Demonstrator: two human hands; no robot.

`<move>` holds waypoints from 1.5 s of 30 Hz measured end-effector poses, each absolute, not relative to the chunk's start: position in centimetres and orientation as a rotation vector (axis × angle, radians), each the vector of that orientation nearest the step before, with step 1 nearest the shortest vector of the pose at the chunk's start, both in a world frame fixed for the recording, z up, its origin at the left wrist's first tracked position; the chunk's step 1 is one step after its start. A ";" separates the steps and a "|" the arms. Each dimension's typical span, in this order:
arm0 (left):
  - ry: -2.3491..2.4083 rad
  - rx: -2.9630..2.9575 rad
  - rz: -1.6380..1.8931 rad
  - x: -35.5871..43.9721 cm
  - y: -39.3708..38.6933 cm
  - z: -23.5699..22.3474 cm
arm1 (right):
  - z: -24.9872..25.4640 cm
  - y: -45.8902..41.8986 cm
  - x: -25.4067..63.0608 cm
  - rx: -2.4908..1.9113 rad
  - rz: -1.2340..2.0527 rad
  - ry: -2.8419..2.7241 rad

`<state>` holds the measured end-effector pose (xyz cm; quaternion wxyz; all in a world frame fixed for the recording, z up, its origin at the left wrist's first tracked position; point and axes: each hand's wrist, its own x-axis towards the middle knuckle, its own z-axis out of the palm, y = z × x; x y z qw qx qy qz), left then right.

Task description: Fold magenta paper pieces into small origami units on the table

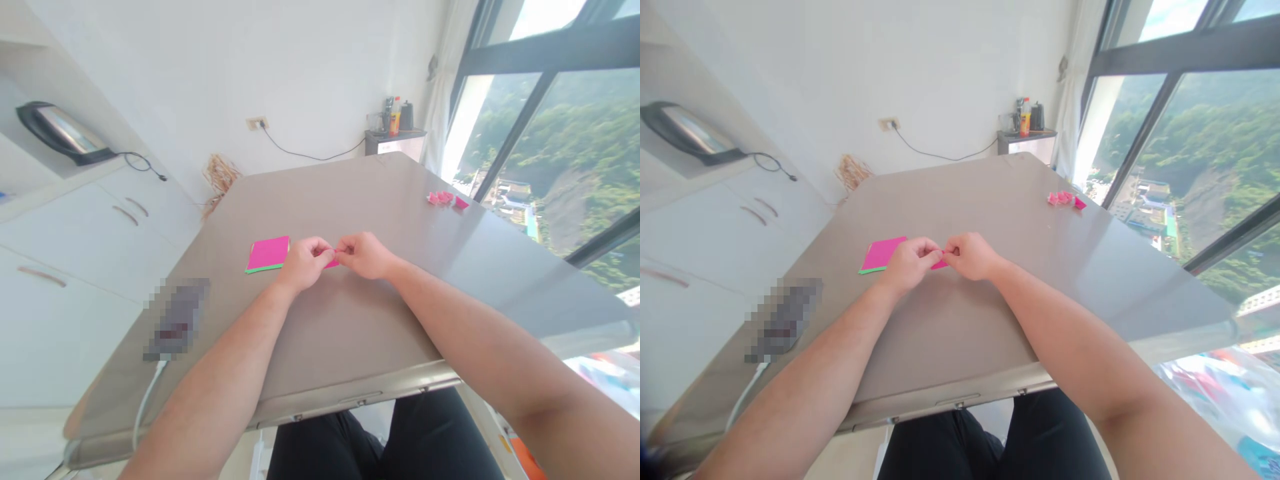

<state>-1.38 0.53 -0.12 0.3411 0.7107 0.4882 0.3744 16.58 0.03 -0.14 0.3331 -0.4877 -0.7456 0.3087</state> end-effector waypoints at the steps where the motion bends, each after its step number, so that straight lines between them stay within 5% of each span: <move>1: 1.254 1.851 1.001 -1.4 0.6 -0.2 | -0.2 -0.1 16.5 -1.269 0.806 -1.927; 8: 1.133 1.699 1.260 -1.3 1.0 -0.6 | 0.1 -0.7 16.0 -1.210 0.872 -1.818; 45: 1.193 1.584 1.191 -1.2 1.0 -0.3 | 0.7 -0.1 16.5 -1.288 0.893 -1.759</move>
